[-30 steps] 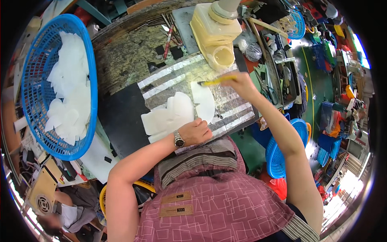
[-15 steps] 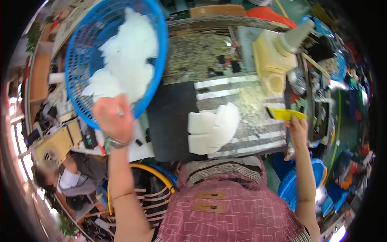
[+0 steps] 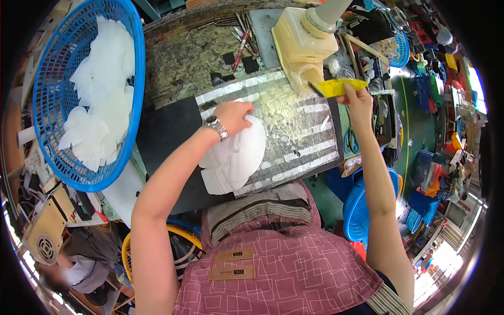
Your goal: Applying glue to white shoe components using a brush and a glue dispenser in a workshop environment.
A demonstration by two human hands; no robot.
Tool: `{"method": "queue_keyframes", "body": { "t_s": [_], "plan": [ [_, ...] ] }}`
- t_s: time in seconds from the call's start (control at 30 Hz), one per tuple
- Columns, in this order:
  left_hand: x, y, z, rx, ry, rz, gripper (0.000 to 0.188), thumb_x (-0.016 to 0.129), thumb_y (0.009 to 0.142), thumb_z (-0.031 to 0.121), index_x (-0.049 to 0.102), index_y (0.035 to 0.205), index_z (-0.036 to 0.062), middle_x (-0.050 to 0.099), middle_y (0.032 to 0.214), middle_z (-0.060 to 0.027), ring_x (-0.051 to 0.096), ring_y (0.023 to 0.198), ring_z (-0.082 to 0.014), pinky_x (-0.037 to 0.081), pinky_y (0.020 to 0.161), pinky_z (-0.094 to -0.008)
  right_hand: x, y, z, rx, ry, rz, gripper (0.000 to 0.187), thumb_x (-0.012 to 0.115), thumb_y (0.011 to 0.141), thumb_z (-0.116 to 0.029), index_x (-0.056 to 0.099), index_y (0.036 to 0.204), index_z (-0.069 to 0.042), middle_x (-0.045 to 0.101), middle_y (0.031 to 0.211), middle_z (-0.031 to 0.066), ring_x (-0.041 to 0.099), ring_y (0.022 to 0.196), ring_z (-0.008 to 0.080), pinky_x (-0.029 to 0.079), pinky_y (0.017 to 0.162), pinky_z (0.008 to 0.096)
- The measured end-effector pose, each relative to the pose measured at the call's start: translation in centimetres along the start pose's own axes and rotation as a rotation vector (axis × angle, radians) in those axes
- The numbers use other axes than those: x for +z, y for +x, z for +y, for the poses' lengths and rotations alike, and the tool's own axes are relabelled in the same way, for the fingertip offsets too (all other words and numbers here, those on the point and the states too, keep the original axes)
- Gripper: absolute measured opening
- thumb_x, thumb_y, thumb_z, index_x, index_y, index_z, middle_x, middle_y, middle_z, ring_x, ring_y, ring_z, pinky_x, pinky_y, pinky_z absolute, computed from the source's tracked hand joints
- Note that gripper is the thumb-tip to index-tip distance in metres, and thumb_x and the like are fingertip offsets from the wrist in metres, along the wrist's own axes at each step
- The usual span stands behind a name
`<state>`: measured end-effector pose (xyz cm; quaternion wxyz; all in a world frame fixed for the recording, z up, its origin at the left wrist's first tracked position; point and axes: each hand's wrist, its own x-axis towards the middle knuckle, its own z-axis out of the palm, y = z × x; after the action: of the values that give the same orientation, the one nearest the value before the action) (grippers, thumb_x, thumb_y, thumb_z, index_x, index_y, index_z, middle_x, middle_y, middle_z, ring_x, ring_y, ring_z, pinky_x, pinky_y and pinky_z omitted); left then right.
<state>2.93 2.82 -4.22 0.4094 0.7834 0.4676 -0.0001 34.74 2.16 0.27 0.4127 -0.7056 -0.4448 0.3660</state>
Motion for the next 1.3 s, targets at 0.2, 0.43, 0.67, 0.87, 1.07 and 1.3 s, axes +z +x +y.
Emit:
{"method": "queue_keyframes", "body": {
  "t_s": [0.2, 0.43, 0.67, 0.87, 1.07, 1.3],
  "plan": [
    [0.4, 1.8, -2.0, 0.097, 0.019, -0.007, 0.014, 0.059, 0.068, 0.014, 0.065, 0.08, 0.01, 0.063, 0.073, -0.0087, 0.061, 0.067, -0.0221, 0.048, 0.063, -0.0318, 8.1, -10.7, -1.0, -0.151, 0.044, -0.741, 0.016, 0.06, 0.076, -0.006, 0.062, 0.091, 0.0, 0.064, 0.079, 0.0083, 0.06, 0.068, 0.0138, 0.048, 0.06, 0.026],
    [-0.2, 1.7, -1.6, 0.112, 0.055, -0.074, 0.013, 0.058, 0.067, 0.008, 0.065, 0.078, 0.0084, 0.063, 0.074, -0.0097, 0.061, 0.067, -0.0219, 0.048, 0.063, -0.0318, 8.4, -12.3, -0.2, -0.268, -0.155, -0.973, 0.019, 0.062, 0.072, -0.005, 0.063, 0.091, -0.005, 0.063, 0.085, 0.0105, 0.061, 0.072, 0.0222, 0.048, 0.067, 0.029],
    [-0.3, 1.1, -1.2, 0.102, 0.066, -0.012, 0.012, 0.06, 0.064, 0.011, 0.065, 0.074, 0.0074, 0.063, 0.07, -0.0106, 0.061, 0.064, -0.0233, 0.048, 0.061, -0.0315, 6.6, -14.7, 2.8, -0.41, -0.239, -0.737, 0.027, 0.06, 0.068, -0.001, 0.063, 0.094, -0.008, 0.063, 0.084, 0.0104, 0.062, 0.074, 0.0259, 0.05, 0.066, 0.0328],
    [-5.2, -5.3, 4.4, 0.32, -0.034, 0.679, 0.008, 0.064, 0.065, 0.004, 0.062, 0.073, 0.0058, 0.058, 0.075, -0.0086, 0.056, 0.071, -0.023, 0.045, 0.062, -0.0309, 2.1, -11.3, -1.7, 0.07, 0.047, -0.338, 0.017, 0.051, 0.081, -0.011, 0.061, 0.083, 0.002, 0.063, 0.073, 0.0072, 0.06, 0.067, 0.0147, 0.047, 0.064, 0.0253],
    [1.7, -6.4, 6.9, 0.509, 0.07, 0.634, 0.014, 0.062, 0.059, 0.001, 0.059, 0.07, 0.0081, 0.053, 0.071, -0.0047, 0.052, 0.069, -0.0227, 0.044, 0.059, -0.032, 2.1, -0.8, -2.5, -0.491, -0.313, -0.143, 0.019, 0.055, 0.081, -0.013, 0.062, 0.087, 0.004, 0.063, 0.069, 0.0069, 0.058, 0.059, 0.0097, 0.045, 0.057, 0.0211],
    [9.0, -6.5, 4.8, 0.67, 0.315, 0.386, 0.014, 0.055, 0.062, 0.008, 0.054, 0.076, 0.005, 0.048, 0.071, -0.0044, 0.049, 0.074, -0.0203, 0.042, 0.064, -0.0297, 4.7, -5.0, -0.3, 0.017, -0.033, -0.77, 0.017, 0.058, 0.077, -0.01, 0.063, 0.091, -0.002, 0.064, 0.07, 0.0061, 0.059, 0.058, 0.0137, 0.047, 0.057, 0.0247]
  ]
}}
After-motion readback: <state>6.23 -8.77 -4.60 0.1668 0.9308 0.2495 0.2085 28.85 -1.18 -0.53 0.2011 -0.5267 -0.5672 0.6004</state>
